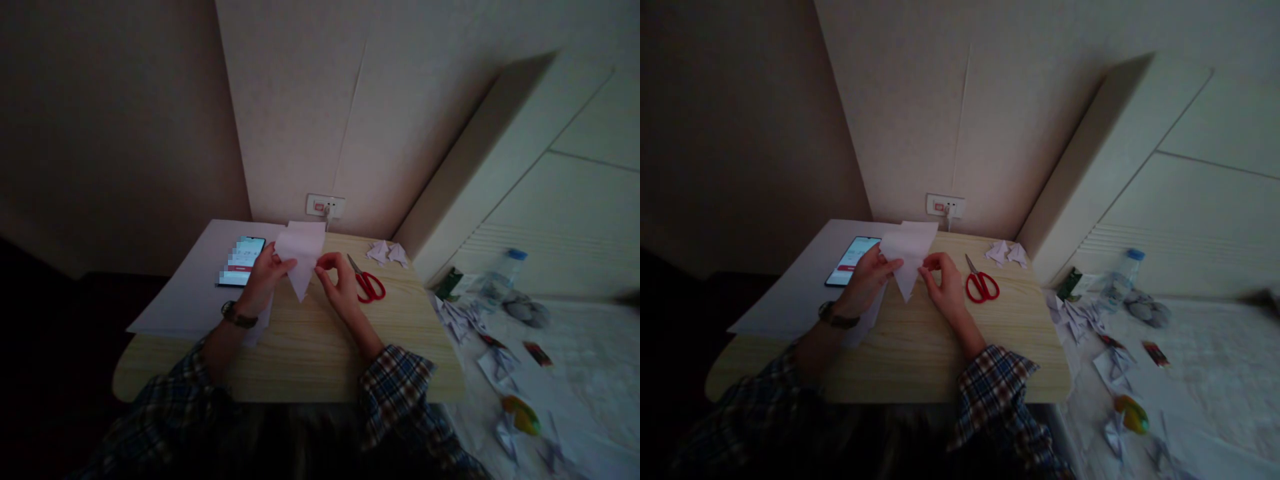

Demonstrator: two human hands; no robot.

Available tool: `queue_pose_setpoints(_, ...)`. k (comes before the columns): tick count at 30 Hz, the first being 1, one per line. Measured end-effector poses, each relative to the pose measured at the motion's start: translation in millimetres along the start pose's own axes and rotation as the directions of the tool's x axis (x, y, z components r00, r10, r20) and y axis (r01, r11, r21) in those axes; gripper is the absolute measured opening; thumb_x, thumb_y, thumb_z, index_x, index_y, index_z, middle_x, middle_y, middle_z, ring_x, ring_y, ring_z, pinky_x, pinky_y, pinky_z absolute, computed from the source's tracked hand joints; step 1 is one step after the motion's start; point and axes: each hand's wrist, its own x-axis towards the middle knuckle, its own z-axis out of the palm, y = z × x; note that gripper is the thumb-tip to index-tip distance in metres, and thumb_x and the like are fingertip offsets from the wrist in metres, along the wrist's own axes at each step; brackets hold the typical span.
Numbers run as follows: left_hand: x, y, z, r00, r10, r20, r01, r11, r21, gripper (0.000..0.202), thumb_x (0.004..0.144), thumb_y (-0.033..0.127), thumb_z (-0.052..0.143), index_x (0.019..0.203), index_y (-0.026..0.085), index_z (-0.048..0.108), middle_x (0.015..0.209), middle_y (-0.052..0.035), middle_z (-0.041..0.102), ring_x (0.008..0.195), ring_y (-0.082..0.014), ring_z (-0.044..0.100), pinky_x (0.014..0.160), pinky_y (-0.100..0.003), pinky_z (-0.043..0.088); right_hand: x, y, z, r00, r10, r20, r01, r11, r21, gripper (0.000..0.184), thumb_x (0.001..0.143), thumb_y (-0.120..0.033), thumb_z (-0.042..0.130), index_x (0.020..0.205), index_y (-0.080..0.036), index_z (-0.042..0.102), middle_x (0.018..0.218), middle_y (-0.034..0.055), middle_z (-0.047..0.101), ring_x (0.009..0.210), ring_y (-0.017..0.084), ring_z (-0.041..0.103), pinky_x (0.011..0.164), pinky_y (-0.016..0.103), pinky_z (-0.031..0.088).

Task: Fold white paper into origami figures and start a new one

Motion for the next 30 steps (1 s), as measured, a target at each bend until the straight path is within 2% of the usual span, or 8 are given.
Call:
queue_pose_setpoints(3,0,-2,1.6,1.0,0.014,-0.001,-0.014,1.0,0.023,0.047,0.063,0.024,0.074,0.106,0.015,0.056,0.093,-0.005,0.072,0.083,-0.0181,0.067,0.071,-0.026,0.05,0,0,4,0.993,0.108,-0.036,-0.102,0.984,0.145,0.013,0.081,-0.023,0.06,0.087,-0.021,0.049,0.081,0.0,0.058,0.075,0.014,0.058,0.07,0.028,0.048)
queue_pose_setpoints(7,1,-7,1.4,0.999,0.039,-0.019,-0.038,0.999,0.029,0.041,0.061,0.027,0.076,0.097,0.013,0.061,0.092,-0.006,0.072,0.085,-0.0188,0.066,0.072,-0.026,0.049,0,0,8,0.984,0.164,-0.065,-0.146,0.964,0.221,0.014,0.078,-0.021,0.061,0.084,-0.021,0.049,0.079,-0.0014,0.056,0.072,0.013,0.057,0.068,0.026,0.048)
queue_pose_setpoints(14,-2,-5,5.0,0.997,0.03,-0.066,-0.029,0.999,0.025,0.038,0.058,0.033,0.079,0.089,0.014,0.064,0.084,-0.0039,0.071,0.08,-0.0182,0.065,0.071,-0.027,0.05,0,-2,8,0.976,0.192,-0.106,-0.155,0.947,0.283,0.011,0.078,-0.021,0.061,0.082,-0.022,0.051,0.078,-0.0019,0.056,0.072,0.012,0.056,0.068,0.026,0.047)
queue_pose_setpoints(19,-3,2,3.8,0.986,0.136,-0.1,-0.122,0.982,0.143,0.026,0.064,0.037,0.074,0.068,0.014,0.063,0.068,0.0007,0.065,0.067,-0.0136,0.06,0.063,-0.023,0.048,-2,-3,5,0.98,0.167,-0.105,-0.126,0.94,0.316,0.002,0.083,-0.022,0.056,0.085,-0.022,0.055,0.082,-0.0008,0.058,0.074,0.013,0.057,0.069,0.026,0.048)
queue_pose_setpoints(22,-3,2,1.7,0.977,0.194,-0.085,-0.175,0.966,0.192,0.024,0.068,0.035,0.071,0.063,0.015,0.061,0.063,0.0023,0.06,0.062,-0.0121,0.057,0.06,-0.022,0.048,-3,-4,3,0.985,0.152,-0.086,-0.114,0.934,0.338,0.007,0.087,-0.023,0.051,0.091,-0.023,0.057,0.088,0.0007,0.06,0.077,0.013,0.057,0.07,0.027,0.048)
queue_pose_setpoints(26,-4,2,2.6,0.976,0.215,-0.03,-0.202,0.952,0.231,0.018,0.072,0.033,0.068,0.07,0.016,0.061,0.065,0.0023,0.062,0.062,-0.0123,0.059,0.061,-0.022,0.05,-4,-7,4,0.988,0.131,-0.077,-0.097,0.935,0.34,0.012,0.084,-0.024,0.059,0.096,-0.025,0.056,0.096,0.0012,0.059,0.083,0.014,0.057,0.071,0.027,0.05)
queue_pose_setpoints(30,-6,2,4.5,0.969,0.242,-0.047,-0.224,0.944,0.241,0.017,0.072,0.029,0.068,0.081,0.019,0.057,0.068,0.0034,0.065,0.065,-0.0134,0.063,0.063,-0.023,0.052,-4,-8,5,0.992,0.098,-0.079,-0.069,0.949,0.309,0.023,0.081,-0.021,0.062,0.102,-0.026,0.055,0.1,0.0011,0.056,0.084,0.014,0.055,0.073,0.027,0.05)
